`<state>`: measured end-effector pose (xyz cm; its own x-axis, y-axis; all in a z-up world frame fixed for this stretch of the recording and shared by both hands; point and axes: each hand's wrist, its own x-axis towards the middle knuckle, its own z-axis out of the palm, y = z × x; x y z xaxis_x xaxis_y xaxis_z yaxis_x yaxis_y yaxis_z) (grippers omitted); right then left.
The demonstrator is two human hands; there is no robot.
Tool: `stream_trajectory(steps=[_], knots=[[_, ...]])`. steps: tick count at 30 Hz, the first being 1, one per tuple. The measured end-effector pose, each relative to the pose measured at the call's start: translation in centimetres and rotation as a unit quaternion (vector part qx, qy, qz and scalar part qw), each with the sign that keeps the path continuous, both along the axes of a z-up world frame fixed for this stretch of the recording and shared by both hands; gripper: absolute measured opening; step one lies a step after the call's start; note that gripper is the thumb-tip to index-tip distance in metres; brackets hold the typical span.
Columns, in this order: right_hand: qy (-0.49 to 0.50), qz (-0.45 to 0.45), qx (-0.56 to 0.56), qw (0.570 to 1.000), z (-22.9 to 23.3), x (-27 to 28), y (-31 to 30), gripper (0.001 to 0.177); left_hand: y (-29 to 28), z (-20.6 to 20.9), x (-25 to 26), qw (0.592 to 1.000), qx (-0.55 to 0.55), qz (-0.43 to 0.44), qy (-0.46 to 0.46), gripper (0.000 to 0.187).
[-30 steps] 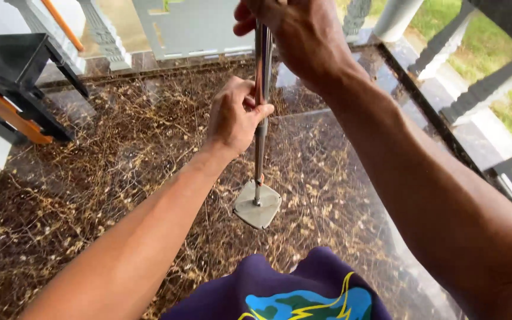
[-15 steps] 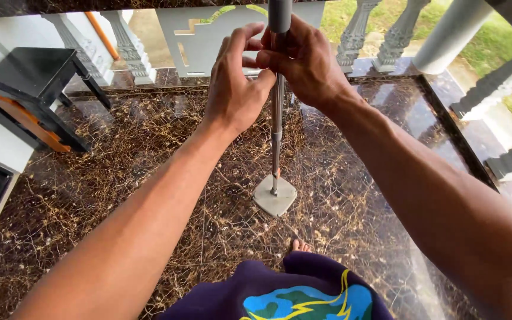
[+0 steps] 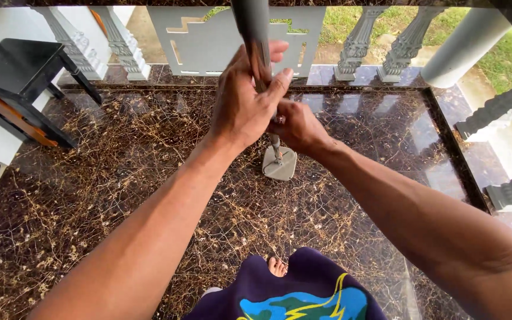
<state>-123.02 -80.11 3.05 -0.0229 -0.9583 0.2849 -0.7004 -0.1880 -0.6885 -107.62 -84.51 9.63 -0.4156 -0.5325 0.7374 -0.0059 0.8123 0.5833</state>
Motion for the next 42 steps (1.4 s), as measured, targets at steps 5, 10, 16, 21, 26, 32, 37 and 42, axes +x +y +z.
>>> stream_trajectory(steps=[5,10,16,21,26,32,37,42], knots=[[0.016,-0.038,0.118,0.992,-3.1,-0.9,0.7,0.022,2.4,-0.9,-0.9,0.997,0.021,-0.029,-0.061,0.026],[-0.068,0.149,-0.014,0.986,-1.4,0.6,2.6,0.022,5.0,-2.5,0.3,0.995,0.03,-0.025,-0.089,0.019],[-0.032,0.146,0.031,0.988,-3.8,1.5,4.9,0.014,8.2,-3.6,2.7,0.994,0.012,-0.054,-0.089,0.028],[0.061,0.111,-0.023,0.992,-4.7,3.4,8.3,0.008,9.9,-7.3,3.5,0.985,-0.039,-0.066,-0.157,0.023],[0.109,0.01,-0.028,0.994,-3.3,6.2,13.7,0.008,13.5,-3.7,6.1,0.992,-0.044,-0.062,-0.104,0.033],[0.011,-0.039,-0.039,0.998,-1.5,8.4,16.2,0.016,15.5,-0.8,6.6,0.99,-0.068,-0.116,-0.038,0.041],[-0.005,-0.025,-0.079,0.997,-4.3,7.3,15.2,0.019,15.3,-1.2,6.2,0.987,-0.026,-0.16,-0.015,0.031],[-0.03,-0.005,-0.118,0.993,-5.1,7.6,14.8,0.023,14.1,-3.9,5.9,0.983,-0.056,-0.173,-0.005,0.04]])
